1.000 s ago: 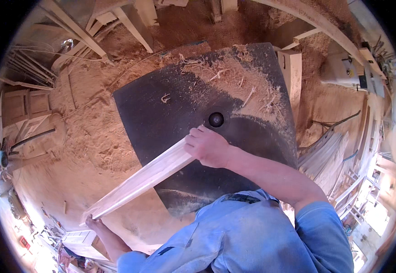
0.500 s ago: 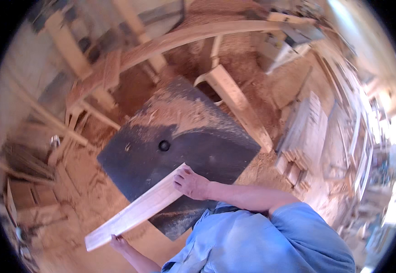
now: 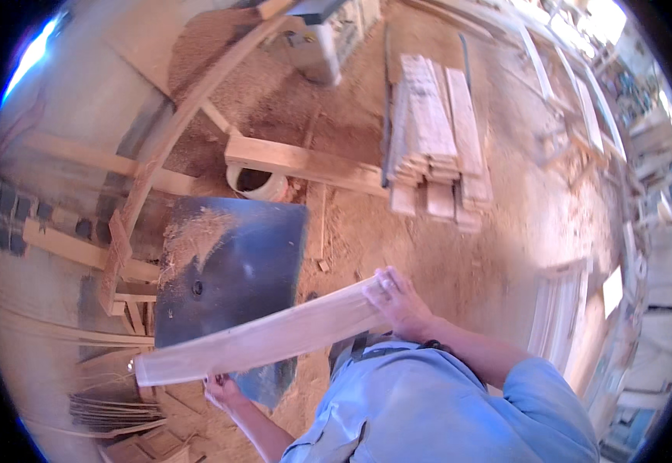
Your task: The person repeatedly picks up wooden planks from a pile on the floor and rubs them against a stationary grinding wheel to smooth the edges. The person handles the planks one at a time, rotating them to treat different sides before placing them back on the pile.
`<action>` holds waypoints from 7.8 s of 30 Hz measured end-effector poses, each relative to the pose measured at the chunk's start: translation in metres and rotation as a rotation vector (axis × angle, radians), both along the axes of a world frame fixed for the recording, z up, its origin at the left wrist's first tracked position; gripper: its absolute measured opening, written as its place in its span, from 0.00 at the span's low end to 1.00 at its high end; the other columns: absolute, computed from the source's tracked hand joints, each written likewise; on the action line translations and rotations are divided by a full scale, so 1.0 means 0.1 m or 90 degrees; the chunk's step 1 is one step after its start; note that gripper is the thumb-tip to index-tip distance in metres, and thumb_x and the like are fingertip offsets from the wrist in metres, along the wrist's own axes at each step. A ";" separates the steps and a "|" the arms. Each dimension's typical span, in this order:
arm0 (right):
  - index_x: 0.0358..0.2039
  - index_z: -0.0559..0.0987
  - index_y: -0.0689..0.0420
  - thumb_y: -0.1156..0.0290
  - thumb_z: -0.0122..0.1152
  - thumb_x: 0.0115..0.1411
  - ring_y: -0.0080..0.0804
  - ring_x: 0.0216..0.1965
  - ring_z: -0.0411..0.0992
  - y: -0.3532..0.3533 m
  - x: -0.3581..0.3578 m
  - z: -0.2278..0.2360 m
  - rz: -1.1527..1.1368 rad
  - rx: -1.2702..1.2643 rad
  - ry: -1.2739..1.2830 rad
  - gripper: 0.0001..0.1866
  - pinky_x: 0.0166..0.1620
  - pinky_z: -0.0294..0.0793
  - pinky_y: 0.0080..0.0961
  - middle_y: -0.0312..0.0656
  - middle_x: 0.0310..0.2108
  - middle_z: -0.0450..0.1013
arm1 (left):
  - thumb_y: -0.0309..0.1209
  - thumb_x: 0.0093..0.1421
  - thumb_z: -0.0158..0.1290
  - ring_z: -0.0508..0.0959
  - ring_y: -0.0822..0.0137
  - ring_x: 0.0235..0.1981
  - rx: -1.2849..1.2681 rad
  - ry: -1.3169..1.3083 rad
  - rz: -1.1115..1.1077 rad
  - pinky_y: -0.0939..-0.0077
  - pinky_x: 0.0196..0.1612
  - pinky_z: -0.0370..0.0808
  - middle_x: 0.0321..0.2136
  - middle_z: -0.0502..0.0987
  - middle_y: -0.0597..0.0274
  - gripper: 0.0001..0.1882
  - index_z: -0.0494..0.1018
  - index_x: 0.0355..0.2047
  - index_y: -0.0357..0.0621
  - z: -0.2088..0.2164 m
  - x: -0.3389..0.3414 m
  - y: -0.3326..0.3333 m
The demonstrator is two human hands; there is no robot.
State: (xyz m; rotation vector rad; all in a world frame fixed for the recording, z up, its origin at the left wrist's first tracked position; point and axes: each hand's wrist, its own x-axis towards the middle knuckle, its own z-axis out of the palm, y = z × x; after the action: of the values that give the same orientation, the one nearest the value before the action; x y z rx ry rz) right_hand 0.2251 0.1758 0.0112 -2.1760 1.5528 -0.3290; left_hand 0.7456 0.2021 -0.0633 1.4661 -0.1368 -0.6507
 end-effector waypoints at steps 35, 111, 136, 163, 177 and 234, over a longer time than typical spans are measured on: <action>0.31 0.85 0.57 0.48 0.56 0.62 0.48 0.31 0.78 2.26 -5.11 -0.61 -1.160 0.251 -0.313 0.24 0.38 0.75 0.43 0.54 0.26 0.78 | 0.29 0.70 0.45 0.74 0.51 0.57 0.158 0.533 -1.021 0.53 0.59 0.73 0.51 0.76 0.49 0.20 0.61 0.61 0.44 -0.18 -9.82 -2.01; 0.58 0.73 0.68 0.69 0.63 0.60 0.39 0.52 0.78 -0.78 -7.46 -1.14 -0.624 0.470 -0.505 0.27 0.55 0.76 0.34 0.48 0.53 0.77 | 0.41 0.50 0.64 0.75 0.52 0.53 0.327 -0.014 -1.008 0.56 0.55 0.74 0.52 0.75 0.45 0.43 0.62 0.64 0.37 -0.80 -10.55 -3.62; 0.57 0.70 0.71 0.76 0.72 0.48 0.44 0.47 0.79 0.94 -6.03 -0.09 -0.297 0.555 -0.960 0.35 0.53 0.79 0.38 0.50 0.49 0.77 | 0.22 0.53 0.61 0.77 0.53 0.55 -0.180 0.608 -0.742 0.54 0.61 0.73 0.57 0.73 0.50 0.41 0.57 0.67 0.41 0.66 -9.23 0.21; 0.49 0.77 0.62 0.78 0.65 0.48 0.56 0.45 0.78 -0.89 -0.87 -0.02 0.308 0.001 0.049 0.25 0.50 0.75 0.44 0.60 0.40 0.79 | 0.32 0.62 0.62 0.77 0.71 0.24 -0.028 0.280 0.089 0.75 0.31 0.73 0.23 0.80 0.60 0.10 0.79 0.25 0.40 -0.63 -4.28 1.01; 0.51 0.73 0.58 0.74 0.65 0.53 0.66 0.41 0.75 -1.85 0.20 -0.27 0.366 0.037 0.123 0.23 0.46 0.73 0.54 0.63 0.34 0.77 | 0.29 0.66 0.56 0.82 0.63 0.36 -0.108 0.303 0.334 0.68 0.45 0.81 0.32 0.82 0.55 0.06 0.76 0.36 0.38 -0.66 -3.43 1.09; 0.53 0.74 0.62 0.86 0.56 0.49 0.59 0.47 0.76 -3.01 -2.85 -0.10 0.250 0.177 0.033 0.27 0.49 0.77 0.49 0.57 0.45 0.77 | 0.14 0.48 0.49 0.75 0.55 0.50 0.212 -0.155 0.211 0.67 0.55 0.71 0.49 0.72 0.47 0.39 0.57 0.64 0.32 0.13 -2.16 -3.10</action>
State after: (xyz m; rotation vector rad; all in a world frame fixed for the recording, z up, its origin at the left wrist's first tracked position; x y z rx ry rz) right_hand -0.0603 -0.1252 0.0010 -2.2115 1.0821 0.0654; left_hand 0.5295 -0.1078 -0.0507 1.8362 0.0303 -0.2281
